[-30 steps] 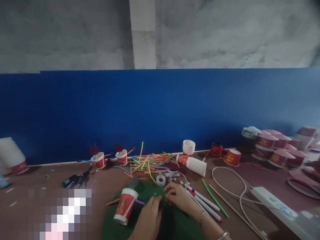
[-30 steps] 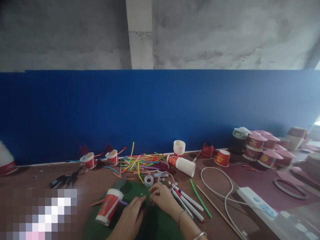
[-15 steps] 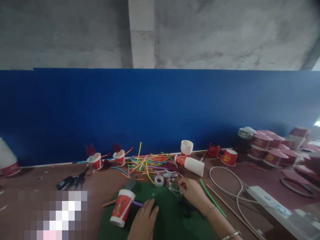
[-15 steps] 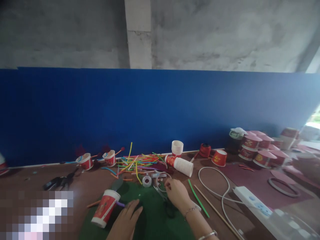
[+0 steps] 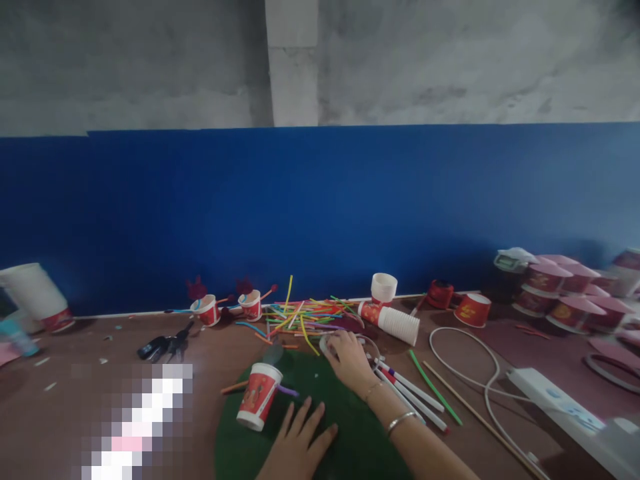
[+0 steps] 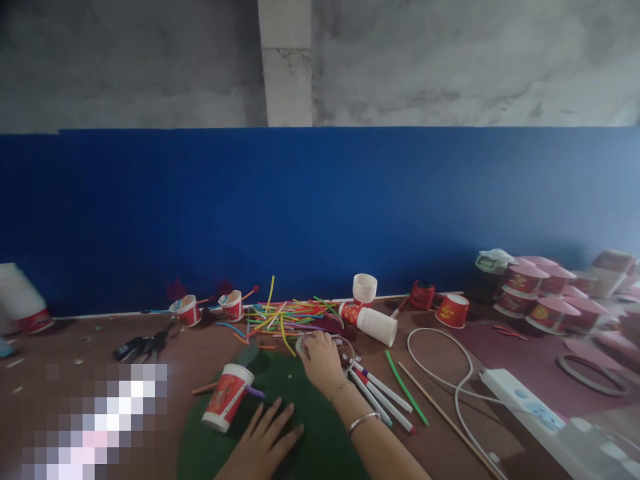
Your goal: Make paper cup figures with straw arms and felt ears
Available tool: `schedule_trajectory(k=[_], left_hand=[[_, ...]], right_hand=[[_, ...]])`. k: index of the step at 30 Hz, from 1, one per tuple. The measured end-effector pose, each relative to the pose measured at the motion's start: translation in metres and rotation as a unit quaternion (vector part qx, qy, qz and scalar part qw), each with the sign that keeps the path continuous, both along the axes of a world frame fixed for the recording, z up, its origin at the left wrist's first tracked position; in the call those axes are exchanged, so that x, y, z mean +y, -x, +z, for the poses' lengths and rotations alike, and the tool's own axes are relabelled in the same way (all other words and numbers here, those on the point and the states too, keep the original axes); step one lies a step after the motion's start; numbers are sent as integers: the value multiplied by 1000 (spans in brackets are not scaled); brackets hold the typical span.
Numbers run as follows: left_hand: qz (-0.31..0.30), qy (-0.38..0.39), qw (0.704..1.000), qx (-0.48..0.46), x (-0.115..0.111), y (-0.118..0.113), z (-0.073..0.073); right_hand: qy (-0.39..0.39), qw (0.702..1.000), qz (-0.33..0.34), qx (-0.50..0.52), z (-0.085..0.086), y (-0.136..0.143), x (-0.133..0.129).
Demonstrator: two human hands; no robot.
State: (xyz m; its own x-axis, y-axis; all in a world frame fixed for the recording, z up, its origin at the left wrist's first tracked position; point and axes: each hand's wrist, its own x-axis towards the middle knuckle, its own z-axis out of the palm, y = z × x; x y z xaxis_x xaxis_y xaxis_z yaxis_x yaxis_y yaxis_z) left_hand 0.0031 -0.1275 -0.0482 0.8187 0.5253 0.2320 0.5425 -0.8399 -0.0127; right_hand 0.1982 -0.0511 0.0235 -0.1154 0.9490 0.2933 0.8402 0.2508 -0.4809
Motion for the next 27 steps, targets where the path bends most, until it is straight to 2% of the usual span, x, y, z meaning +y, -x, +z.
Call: schedule_trajectory(k=[3,6,9,12,14,17,18,20,22,24,27], left_hand=[[29,89,995,-28,1,5,7],[89,132,981,-108,-4,9,5],[135,145,964,-176,-9,12,-2],[137,146,965,-168,-11,12,-10],[118,145,975,-124,-11,12,-15],[88,142,984,-67,-13,11,-20],[84,138,985,-60,-14,11,-20],[76,124,987,-61,-15,11,-19],[63,112,989,-68,-16,11,-15],[65,111,989,-78,-15,11,-8],[105,133,979,-117,-12,9,3]], right_hand=[[13,999,26,31,8,-10,-11],[44,992,103,50,11,-14,-38],[44,987,150,29,5,-9,-65],[46,987,157,3,-6,-2,-77],[35,992,123,1,-10,-3,-72],[-8,995,-6,95,-5,-14,-51],[-10,985,-31,169,-1,-19,-42],[58,931,-69,355,8,-30,-27],[98,904,-77,410,14,-37,-18],[110,895,-78,424,17,-40,-16],[123,886,-67,442,16,-35,-23]])
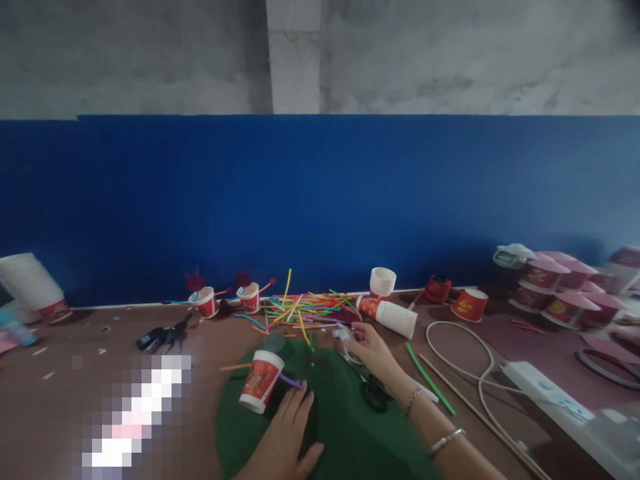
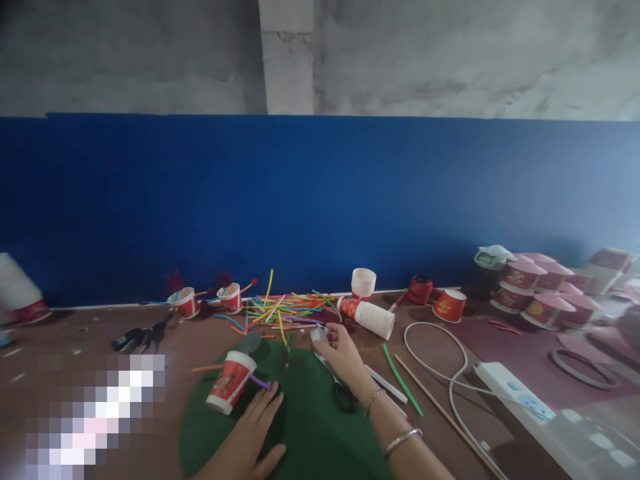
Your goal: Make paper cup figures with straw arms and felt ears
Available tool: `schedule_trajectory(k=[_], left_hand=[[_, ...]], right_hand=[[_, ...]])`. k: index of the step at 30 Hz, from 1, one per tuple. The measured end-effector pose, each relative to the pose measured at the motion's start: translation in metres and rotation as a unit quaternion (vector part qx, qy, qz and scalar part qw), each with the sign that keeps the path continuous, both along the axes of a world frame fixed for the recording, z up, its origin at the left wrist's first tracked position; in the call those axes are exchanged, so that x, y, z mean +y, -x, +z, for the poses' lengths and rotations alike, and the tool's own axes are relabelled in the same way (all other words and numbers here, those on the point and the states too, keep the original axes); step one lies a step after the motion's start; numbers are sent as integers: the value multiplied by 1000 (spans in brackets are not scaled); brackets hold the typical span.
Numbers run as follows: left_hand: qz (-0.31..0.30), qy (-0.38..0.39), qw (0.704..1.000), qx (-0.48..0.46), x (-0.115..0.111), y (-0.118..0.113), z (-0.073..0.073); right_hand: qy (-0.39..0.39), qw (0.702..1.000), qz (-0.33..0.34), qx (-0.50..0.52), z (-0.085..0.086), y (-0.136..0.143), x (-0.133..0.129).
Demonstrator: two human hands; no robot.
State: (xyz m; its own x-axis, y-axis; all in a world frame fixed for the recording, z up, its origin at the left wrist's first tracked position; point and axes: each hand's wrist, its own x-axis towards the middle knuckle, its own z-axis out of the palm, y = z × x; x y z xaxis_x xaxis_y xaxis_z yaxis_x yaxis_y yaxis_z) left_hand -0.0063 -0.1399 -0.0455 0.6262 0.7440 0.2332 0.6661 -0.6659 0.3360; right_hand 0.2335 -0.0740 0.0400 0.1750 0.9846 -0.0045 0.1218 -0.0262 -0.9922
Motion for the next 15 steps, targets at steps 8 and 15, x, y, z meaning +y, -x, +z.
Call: schedule_trajectory(k=[8,15], left_hand=[[34,31,998,-32,4,8,17],[-6,22,999,38,7,45,27]], right_hand=[[62,988,101,95,-3,13,-20],[83,979,79,167,-30,23,-33]])
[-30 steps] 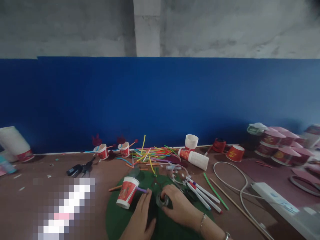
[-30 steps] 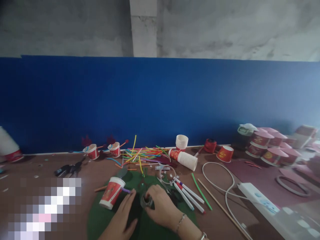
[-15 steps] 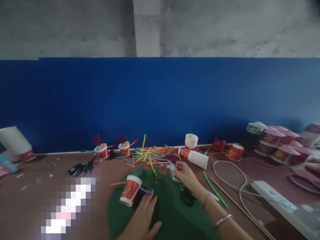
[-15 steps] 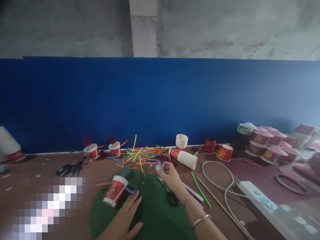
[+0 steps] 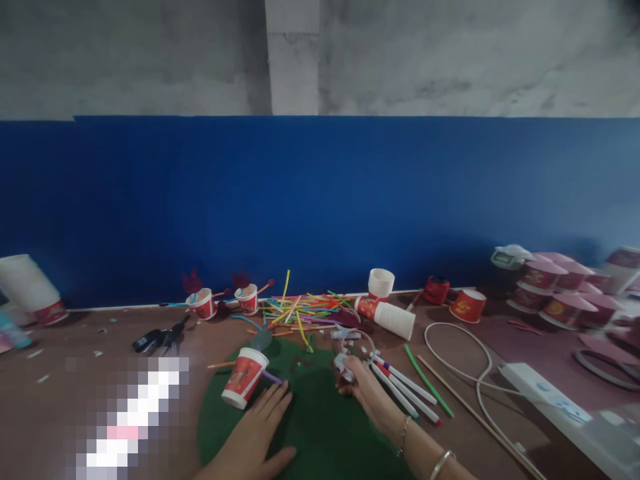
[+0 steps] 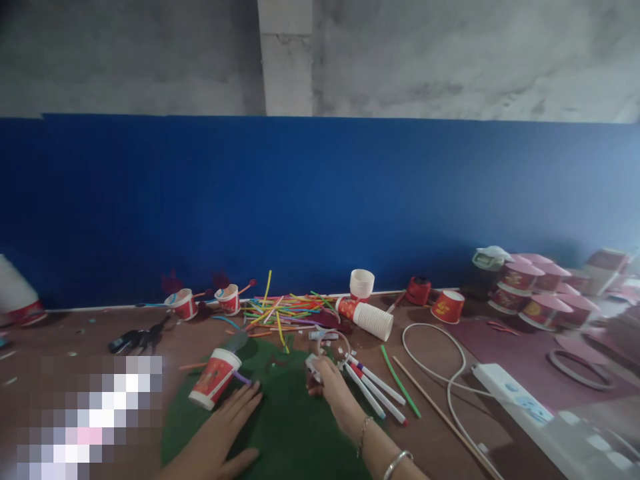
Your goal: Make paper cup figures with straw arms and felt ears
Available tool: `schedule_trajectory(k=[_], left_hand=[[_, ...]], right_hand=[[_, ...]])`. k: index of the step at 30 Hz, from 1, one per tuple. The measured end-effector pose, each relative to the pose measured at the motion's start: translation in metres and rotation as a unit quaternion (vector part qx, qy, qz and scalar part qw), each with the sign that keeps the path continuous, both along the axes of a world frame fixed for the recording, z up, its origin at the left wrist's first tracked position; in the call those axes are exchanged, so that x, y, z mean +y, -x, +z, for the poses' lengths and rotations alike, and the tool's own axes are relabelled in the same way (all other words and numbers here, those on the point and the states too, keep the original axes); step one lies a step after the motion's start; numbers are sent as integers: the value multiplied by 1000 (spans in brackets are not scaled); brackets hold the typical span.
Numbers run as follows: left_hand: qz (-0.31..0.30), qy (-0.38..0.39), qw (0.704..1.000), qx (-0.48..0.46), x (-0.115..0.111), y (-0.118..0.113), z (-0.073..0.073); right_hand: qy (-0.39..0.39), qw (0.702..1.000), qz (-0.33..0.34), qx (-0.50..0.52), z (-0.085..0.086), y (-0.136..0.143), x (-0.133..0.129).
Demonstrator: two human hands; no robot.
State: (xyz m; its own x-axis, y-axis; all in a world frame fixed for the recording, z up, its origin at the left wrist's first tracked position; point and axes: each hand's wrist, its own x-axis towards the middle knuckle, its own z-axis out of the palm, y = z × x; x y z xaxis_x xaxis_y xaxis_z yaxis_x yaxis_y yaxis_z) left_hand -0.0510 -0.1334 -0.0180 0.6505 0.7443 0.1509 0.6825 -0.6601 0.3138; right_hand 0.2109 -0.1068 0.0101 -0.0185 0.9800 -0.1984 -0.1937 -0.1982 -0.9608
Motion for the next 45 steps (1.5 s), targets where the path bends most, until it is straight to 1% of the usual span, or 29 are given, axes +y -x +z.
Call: schedule_trajectory(k=[2,4,6,8,10,11,12,14,15,16,19,20,22,23,24,25,26,27,28,30,32,33,35,37,38,40,42,43,45], left_hand=[[-2,7,1000,-3,3,11,3],[-1,12,1000,-9,7,19,7],[1,15,1000,-9,9,22,10],[1,9,1000,-8,9,19,12],[-16,-16,1000,-14,7,8,11],[-35,-32,999,-17,4,-1,9],[-69,-46,996,-16,2,-12,6],[-167,-70,984,2,-2,-35,-3],[-196,-93,976,15,-5,-46,-9],[-200,-127,971,27,-7,-55,-13],[-203,-237,949,40,-10,-66,-22],[-209,-257,943,36,-10,-65,-21],[-218,-253,942,11,-9,-59,-12],[-205,-235,950,-11,-8,-56,-4],[-169,-213,962,-36,-6,-55,5],[-91,-200,973,-68,-4,-54,17],[16,-190,977,-92,-1,-56,28],[79,-198,970,-114,2,-58,40],[100,-204,966,-124,5,-62,51],[97,-225,961,-130,12,-70,68],[74,-249,958,-123,18,-74,76],[68,-257,956,-120,21,-73,77],[74,-266,954,-116,26,-66,74],[105,-261,955,-97,31,-56,66],[126,-256,955,-78,34,-50,60],[161,-243,956,-15,36,-42,46],[203,-244,948,41,35,-39,31],[219,-244,943,57,32,-39,24],[222,-238,944,52,25,-41,15]], right_hand=[[-32,998,0,-57,-6,2,-6],[-44,994,22,-102,-8,2,-12],[-46,990,42,-124,-7,1,-17],[-40,991,52,-119,-6,1,-19],[-27,996,37,-75,-6,1,-17],[-13,999,18,-30,-6,2,-14],[4,1000,-4,24,-6,3,-10],[40,991,-38,119,-5,3,-2],[55,986,-45,149,-3,3,2],[67,983,-46,164,0,2,6],[88,977,-6,194,11,-4,11],[96,973,15,209,15,-6,11],[113,964,59,233,20,-7,7],[120,961,76,237,22,-6,5],[126,960,86,235,24,-4,2],[128,960,92,232,25,-1,0],[130,960,95,230,26,3,-2],[129,960,95,228,26,8,-4],[126,961,94,229,27,12,-5],[123,959,98,234,28,18,-5],[122,960,100,233,29,20,-3],[121,962,89,226,29,20,-2],[115,972,36,203,29,17,1],[96,980,-21,176,26,13,1],[82,984,-29,157,23,11,0],[39,996,-5,86,17,10,-6],[-36,997,33,-61,10,9,-16],[-80,984,51,-149,8,9,-22],[-160,937,92,-297,4,8,-33]])
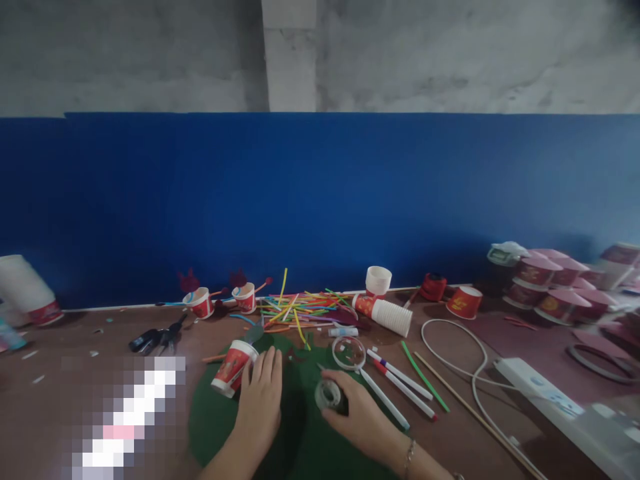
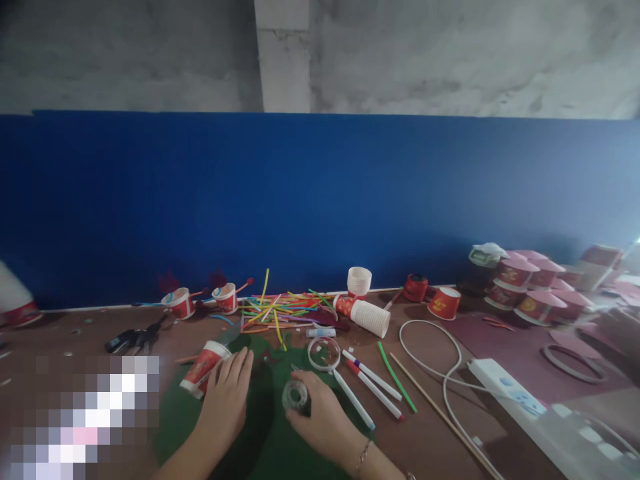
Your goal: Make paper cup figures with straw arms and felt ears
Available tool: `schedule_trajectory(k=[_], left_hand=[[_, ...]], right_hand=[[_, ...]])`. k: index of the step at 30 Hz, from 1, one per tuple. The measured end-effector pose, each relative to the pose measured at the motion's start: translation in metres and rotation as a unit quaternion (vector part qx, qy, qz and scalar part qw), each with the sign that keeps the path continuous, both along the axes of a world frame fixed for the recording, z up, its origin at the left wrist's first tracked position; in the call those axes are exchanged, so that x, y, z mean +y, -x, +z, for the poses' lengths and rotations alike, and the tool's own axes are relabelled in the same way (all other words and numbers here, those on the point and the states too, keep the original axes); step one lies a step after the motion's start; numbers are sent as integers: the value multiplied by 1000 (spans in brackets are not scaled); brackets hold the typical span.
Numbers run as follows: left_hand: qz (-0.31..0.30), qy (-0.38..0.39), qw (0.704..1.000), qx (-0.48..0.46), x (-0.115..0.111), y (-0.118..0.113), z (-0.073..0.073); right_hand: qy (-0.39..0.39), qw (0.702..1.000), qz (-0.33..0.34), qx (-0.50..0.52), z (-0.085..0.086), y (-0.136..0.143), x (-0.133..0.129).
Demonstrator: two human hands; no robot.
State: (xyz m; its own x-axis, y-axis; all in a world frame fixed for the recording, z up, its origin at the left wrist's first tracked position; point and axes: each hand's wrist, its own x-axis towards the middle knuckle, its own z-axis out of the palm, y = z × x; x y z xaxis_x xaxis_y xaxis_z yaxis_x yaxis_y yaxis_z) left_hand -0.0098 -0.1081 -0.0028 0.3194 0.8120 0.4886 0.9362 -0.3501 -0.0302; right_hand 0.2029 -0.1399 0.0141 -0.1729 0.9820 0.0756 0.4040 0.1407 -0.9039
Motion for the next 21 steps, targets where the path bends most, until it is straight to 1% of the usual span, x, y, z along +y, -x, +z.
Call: schedule_trajectory(k=[1,3,6,9,12,15,17,18,19,21], left_hand=[[-17,4,1000,-13,-4,-1,-2],[-70,15,996,-50,-13,-4,-2],[-150,47,981,-117,-24,-8,3],[-216,102,954,-180,-30,-13,2],[-255,160,929,-214,-31,-17,-8],[-262,239,910,-217,-27,-22,-17],[-248,302,900,-194,-24,-27,-16],[-234,329,897,-180,-22,-29,-15],[-218,349,896,-167,-21,-33,-12],[-180,368,899,-154,-19,-39,-8]], right_hand=[[-28,998,26,-55,-1,-1,-4],[-52,988,59,-134,-2,-1,-10],[-65,971,59,-221,-2,0,-11],[-65,960,51,-267,-3,5,-9],[-56,958,45,-279,-2,5,-7],[-67,960,38,-268,6,-10,0],[-71,961,13,-265,13,-29,10],[-67,960,-12,-272,17,-40,16],[-62,955,-51,-285,20,-51,22],[-54,933,-125,-333,23,-70,32]])
